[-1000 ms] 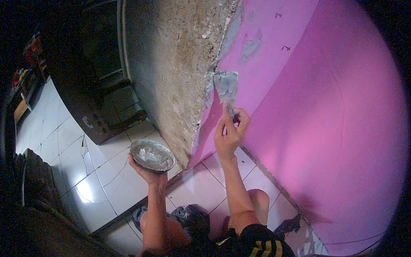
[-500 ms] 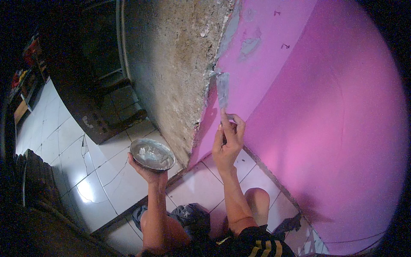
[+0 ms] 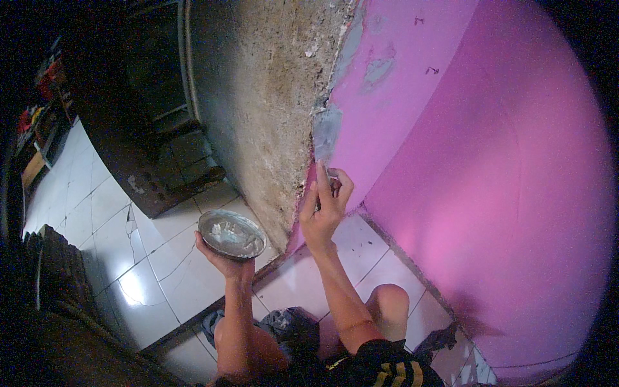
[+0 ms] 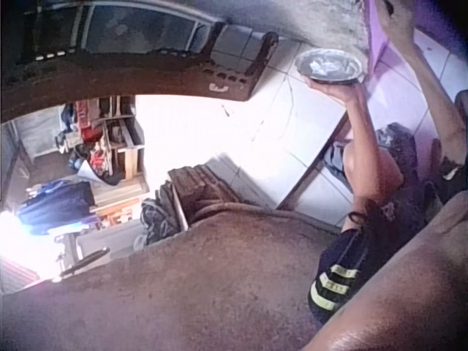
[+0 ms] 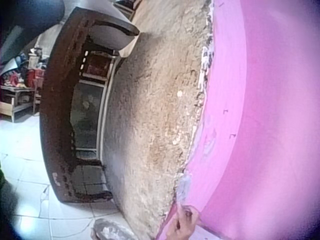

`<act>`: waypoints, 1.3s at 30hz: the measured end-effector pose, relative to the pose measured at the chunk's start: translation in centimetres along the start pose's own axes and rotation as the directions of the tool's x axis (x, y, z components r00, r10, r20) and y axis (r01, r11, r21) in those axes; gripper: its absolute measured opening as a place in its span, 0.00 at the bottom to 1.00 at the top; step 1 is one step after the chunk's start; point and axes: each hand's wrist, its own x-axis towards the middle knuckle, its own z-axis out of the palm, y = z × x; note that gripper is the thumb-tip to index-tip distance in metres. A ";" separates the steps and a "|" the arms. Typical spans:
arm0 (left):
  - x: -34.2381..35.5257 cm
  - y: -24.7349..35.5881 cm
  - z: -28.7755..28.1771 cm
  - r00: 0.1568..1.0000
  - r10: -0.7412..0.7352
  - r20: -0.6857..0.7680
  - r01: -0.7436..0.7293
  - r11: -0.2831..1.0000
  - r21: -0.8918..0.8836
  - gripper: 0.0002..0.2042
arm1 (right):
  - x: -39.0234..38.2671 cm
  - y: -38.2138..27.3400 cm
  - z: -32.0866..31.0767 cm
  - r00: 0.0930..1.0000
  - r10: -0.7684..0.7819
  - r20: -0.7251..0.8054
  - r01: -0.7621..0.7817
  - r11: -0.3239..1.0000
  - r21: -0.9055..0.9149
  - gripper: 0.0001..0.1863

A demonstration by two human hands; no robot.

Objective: The person applies putty to a damaged section of a pink wall using a putty knife, scooping the material from a small metal bowl.

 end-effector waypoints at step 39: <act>0.3 0.1 -0.4 1.000 -0.005 0.011 0.005 1.000 0.003 0.32 | 1.7 -1.4 -3.5 0.985 0.122 0.123 -0.114 0.991 -0.069 0.27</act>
